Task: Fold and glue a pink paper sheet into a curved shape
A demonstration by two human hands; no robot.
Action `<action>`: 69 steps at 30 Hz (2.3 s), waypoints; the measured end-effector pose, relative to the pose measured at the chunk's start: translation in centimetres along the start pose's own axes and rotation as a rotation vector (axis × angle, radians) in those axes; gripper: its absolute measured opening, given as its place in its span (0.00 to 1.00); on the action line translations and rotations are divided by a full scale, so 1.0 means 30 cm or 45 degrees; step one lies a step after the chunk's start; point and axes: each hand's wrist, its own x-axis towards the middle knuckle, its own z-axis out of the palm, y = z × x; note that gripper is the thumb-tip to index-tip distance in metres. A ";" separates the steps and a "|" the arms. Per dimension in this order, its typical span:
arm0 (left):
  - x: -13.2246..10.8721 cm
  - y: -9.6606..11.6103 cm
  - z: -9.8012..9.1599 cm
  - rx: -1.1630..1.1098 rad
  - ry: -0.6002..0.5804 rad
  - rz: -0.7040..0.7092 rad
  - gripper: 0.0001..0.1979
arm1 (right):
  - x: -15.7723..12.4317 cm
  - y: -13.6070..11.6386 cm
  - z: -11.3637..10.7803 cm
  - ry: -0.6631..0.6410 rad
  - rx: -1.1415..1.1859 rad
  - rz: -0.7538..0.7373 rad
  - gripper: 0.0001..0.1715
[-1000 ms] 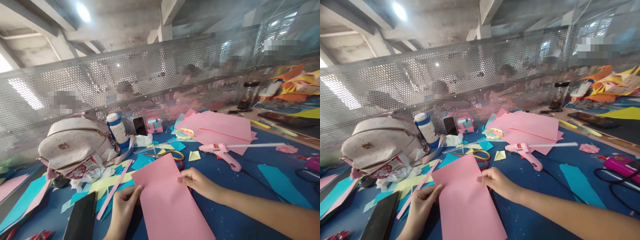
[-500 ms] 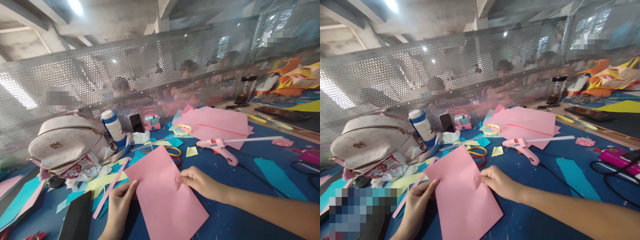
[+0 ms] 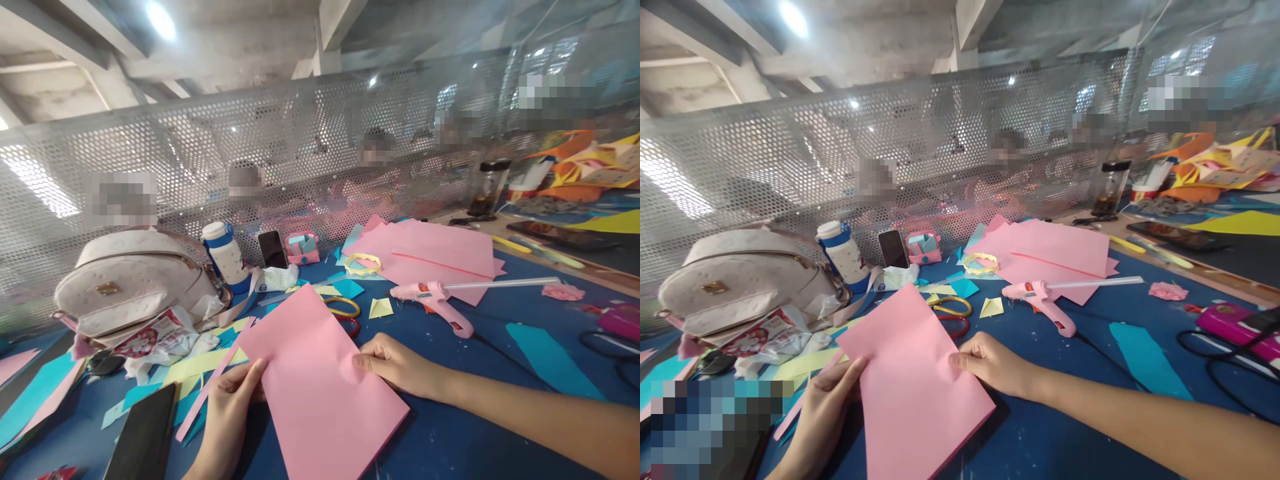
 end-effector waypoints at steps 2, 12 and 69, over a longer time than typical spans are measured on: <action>0.000 -0.001 -0.002 -0.004 0.010 0.000 0.20 | -0.003 -0.006 -0.015 -0.117 0.004 0.049 0.36; 0.004 0.001 -0.001 -0.090 0.025 -0.075 0.22 | -0.030 -0.083 -0.041 -0.378 0.001 0.215 0.34; -0.019 0.027 0.014 0.033 -0.113 0.101 0.20 | -0.029 -0.084 -0.078 -0.671 -0.109 -0.014 0.36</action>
